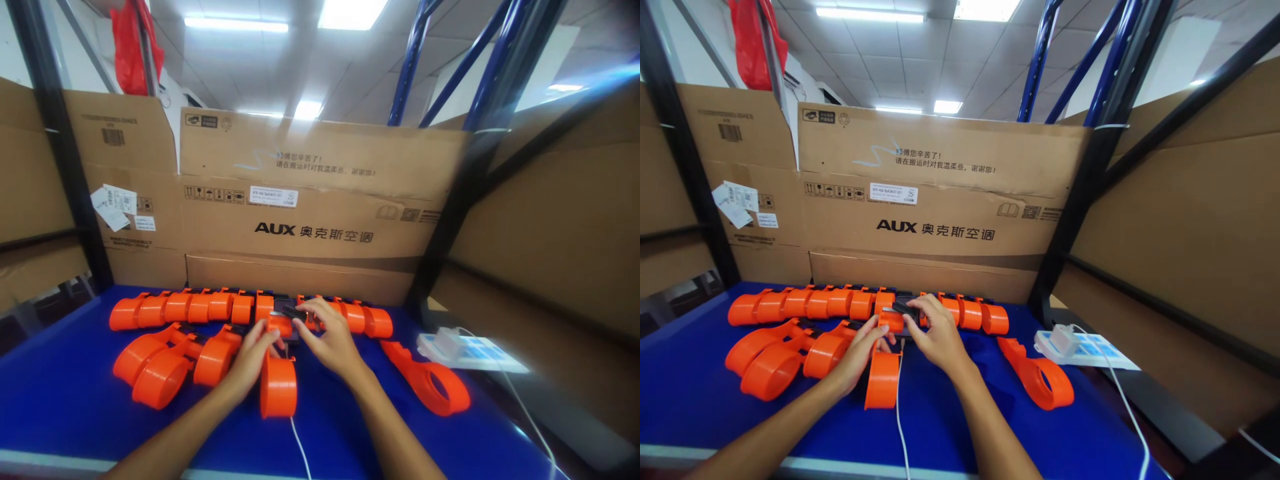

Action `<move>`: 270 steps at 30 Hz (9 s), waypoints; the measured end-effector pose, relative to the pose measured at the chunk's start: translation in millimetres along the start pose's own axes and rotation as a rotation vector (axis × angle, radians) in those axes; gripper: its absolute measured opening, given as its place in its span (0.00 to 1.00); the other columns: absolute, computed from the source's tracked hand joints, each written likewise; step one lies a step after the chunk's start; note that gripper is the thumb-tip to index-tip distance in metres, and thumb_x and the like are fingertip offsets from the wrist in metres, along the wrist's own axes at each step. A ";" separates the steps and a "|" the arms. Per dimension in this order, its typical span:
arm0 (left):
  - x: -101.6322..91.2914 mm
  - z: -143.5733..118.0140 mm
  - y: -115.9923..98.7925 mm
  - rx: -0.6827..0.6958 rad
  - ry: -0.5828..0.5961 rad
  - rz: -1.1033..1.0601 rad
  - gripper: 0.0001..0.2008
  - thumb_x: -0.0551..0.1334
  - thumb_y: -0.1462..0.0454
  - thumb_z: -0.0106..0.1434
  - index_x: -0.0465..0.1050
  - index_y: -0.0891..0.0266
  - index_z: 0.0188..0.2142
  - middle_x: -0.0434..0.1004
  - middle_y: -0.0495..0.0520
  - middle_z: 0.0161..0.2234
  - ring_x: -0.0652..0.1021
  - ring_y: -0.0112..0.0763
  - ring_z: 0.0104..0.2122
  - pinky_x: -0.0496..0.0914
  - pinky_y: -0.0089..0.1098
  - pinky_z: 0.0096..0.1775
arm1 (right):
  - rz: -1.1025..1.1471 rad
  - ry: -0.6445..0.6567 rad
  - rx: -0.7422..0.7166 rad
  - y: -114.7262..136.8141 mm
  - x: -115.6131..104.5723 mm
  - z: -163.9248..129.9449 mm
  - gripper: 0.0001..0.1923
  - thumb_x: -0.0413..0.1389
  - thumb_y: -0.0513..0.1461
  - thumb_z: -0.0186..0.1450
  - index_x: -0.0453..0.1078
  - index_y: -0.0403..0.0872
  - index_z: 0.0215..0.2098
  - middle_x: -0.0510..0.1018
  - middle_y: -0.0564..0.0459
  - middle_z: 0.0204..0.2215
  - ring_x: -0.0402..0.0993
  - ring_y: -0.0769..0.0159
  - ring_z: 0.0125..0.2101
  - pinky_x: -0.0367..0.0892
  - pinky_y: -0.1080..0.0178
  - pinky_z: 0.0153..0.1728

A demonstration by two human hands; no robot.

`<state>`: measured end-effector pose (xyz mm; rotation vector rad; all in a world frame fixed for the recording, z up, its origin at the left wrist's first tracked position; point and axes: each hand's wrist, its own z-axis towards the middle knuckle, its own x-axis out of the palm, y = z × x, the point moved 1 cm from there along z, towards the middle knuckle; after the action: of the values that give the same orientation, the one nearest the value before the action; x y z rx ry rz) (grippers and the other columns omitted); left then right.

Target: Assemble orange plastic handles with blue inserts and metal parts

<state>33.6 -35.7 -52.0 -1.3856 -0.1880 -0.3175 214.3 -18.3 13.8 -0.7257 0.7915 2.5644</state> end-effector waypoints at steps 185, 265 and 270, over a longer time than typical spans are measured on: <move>-4.3 1.6 -3.2 0.113 -0.016 0.186 0.18 0.65 0.52 0.58 0.72 0.60 0.44 0.79 0.52 0.33 0.78 0.34 0.29 0.70 0.30 0.30 | 0.025 0.269 0.094 4.1 13.7 -16.5 0.09 0.50 0.40 0.70 0.64 0.48 0.31 0.71 0.56 0.26 0.65 0.69 0.26 0.57 0.68 0.27; 5.4 -10.9 -18.0 -0.172 0.200 -0.401 0.18 0.66 0.62 0.56 0.73 0.65 0.47 0.81 0.63 0.43 0.80 0.45 0.43 0.73 0.40 0.44 | -0.272 0.431 0.453 -76.5 -29.2 -42.5 0.09 0.64 0.32 0.51 0.72 0.49 0.29 0.72 0.58 0.22 0.65 0.69 0.23 0.55 0.67 0.25; 3.1 -9.6 -12.0 -0.174 0.238 -0.378 0.16 0.66 0.63 0.57 0.74 0.64 0.46 0.81 0.61 0.42 0.80 0.43 0.43 0.73 0.38 0.44 | -0.298 0.413 0.488 -79.0 -25.9 -42.6 0.11 0.59 0.28 0.52 0.70 0.48 0.30 0.72 0.58 0.21 0.65 0.68 0.23 0.53 0.67 0.26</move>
<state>32.0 -47.3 -41.6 -1.4671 -0.2286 -0.8254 287.8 12.9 -34.7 -1.1177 1.2657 1.8700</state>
